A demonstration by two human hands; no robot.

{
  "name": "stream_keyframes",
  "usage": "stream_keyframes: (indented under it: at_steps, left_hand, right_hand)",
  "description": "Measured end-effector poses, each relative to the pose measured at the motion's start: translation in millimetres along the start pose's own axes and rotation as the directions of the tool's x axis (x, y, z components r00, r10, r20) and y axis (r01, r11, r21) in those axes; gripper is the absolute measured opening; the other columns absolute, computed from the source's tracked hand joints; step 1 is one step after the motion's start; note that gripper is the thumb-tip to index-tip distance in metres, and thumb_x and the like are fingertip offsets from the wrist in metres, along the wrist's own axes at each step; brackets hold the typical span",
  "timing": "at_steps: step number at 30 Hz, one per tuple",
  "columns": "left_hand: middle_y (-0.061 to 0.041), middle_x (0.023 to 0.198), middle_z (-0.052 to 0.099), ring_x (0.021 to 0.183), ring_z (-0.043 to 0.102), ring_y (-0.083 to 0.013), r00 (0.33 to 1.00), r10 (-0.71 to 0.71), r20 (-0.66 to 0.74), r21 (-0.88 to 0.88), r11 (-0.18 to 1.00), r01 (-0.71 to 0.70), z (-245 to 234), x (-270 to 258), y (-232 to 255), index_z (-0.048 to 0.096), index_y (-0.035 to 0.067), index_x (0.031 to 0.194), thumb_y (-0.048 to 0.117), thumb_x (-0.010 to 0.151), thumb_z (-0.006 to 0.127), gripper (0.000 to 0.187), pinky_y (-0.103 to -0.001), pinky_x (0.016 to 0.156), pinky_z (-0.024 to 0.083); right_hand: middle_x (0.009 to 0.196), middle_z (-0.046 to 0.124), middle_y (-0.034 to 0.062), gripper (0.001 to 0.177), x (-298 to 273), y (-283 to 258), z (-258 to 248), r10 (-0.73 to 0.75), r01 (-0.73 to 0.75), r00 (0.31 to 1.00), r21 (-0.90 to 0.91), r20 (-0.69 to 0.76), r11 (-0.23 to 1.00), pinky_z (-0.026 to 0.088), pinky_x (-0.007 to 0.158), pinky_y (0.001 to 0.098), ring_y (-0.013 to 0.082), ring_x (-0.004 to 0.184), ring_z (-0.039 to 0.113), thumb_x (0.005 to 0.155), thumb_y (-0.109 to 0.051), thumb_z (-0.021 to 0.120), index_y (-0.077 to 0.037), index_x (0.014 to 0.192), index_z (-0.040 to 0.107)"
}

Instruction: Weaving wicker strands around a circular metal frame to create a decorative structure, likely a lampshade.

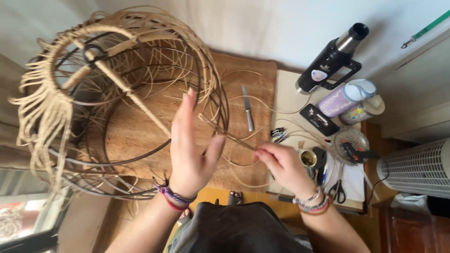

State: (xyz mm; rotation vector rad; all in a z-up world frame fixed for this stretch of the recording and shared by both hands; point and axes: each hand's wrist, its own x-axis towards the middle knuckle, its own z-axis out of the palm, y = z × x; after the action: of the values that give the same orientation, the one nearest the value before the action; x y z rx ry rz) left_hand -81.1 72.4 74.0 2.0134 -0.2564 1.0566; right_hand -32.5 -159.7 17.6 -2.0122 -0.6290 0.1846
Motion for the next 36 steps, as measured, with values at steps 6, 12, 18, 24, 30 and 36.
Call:
stream_keyframes:
  at_steps: [6, 12, 18, 24, 30, 36]
  left_hand:
    - [-0.001, 0.081, 0.067, 0.067, 0.067, -0.0195, 0.786, 0.128, 0.605, 0.343, 0.849, -0.402, -7.9, -25.5, -2.9, 0.055, 0.002, 0.139, 0.035, 0.104, 0.055, 0.048, -0.036, 0.061, 0.055]
    - [0.001, 0.062, 0.057, 0.045, 0.062, -0.0237, 0.723, -0.140, 0.677, 0.384, 0.905, -0.184, -89.7, -29.7, 0.3, 0.057, 0.020, 0.111, 0.009, 0.085, 0.053, 0.029, -0.043, 0.034, 0.045]
    - [0.005, 0.054, 0.049, 0.038, 0.048, -0.0200, 0.689, -0.225, 0.689, 0.478, 0.856, -0.198, -179.1, -53.2, -38.4, 0.049, 0.021, 0.097, 0.026, 0.102, 0.060, 0.013, -0.040, 0.033, 0.039]
    - [-0.016, 0.130, 0.064, 0.105, 0.068, -0.0389, 0.535, -0.327, 0.779, 0.356, 0.933, 0.052, -158.5, -67.8, -5.4, 0.050, 0.016, 0.143, 0.060, 0.095, 0.056, 0.065, -0.056, 0.068, 0.060]
    - [-0.006, 0.053, 0.066, 0.044, 0.065, -0.0400, 0.603, -0.378, 0.703, 0.398, 0.911, 0.107, -170.8, -99.1, -22.1, 0.056, 0.022, 0.116, 0.015, 0.089, 0.049, 0.029, -0.055, 0.038, 0.047]
    - [-0.004, 0.055, 0.062, 0.048, 0.062, -0.0280, 0.587, -0.464, 0.664, 0.554, 0.832, 0.031, -250.0, -112.2, -85.6, 0.061, 0.020, 0.094, 0.032, 0.100, 0.057, 0.014, -0.044, 0.046, 0.047]
  right_hand:
    - [0.087, 0.077, 0.0043, 0.013, 24.9, -63.6, 5.1, -0.188, 0.226, 0.949, -0.131, 0.254, 0.965, 0.057, 0.067, 0.0259, 0.0151, 0.075, 0.074, 0.097, -0.006, 0.057, -0.005, 0.091, 0.069]
    - [0.090, 0.075, 0.0014, 0.011, 13.3, -62.5, 9.9, -0.178, 0.270, 0.934, -0.285, 0.309, 0.920, 0.062, 0.072, 0.0233, 0.0103, 0.076, 0.074, 0.098, -0.015, 0.058, -0.008, 0.099, 0.067]
    - [0.081, 0.076, -0.0076, 0.023, 7.4, -90.3, 3.4, 0.005, 0.129, 0.930, -0.336, 0.369, 0.933, 0.051, 0.069, 0.0253, 0.0090, 0.068, 0.070, 0.100, -0.020, 0.053, -0.016, 0.086, 0.070]
    - [0.084, 0.077, 0.0020, 0.011, 14.8, -107.2, 78.9, -0.267, 0.428, 0.802, -0.204, 0.534, 0.880, 0.068, 0.070, 0.0206, 0.0114, 0.075, 0.078, 0.099, -0.015, 0.060, -0.010, 0.094, 0.068]
    - [0.083, 0.075, 0.0024, 0.017, 24.9, -115.1, 98.1, -0.238, 0.428, 0.780, -0.215, 0.579, 0.878, 0.067, 0.073, 0.0219, 0.0120, 0.076, 0.076, 0.101, -0.019, 0.056, -0.009, 0.096, 0.069]
    - [0.075, 0.067, -0.0034, 0.025, 34.0, -96.2, 92.2, -0.008, 0.268, 0.827, -0.381, 0.562, 0.885, 0.061, 0.069, 0.0237, 0.0073, 0.068, 0.068, 0.103, -0.024, 0.050, -0.014, 0.087, 0.066]
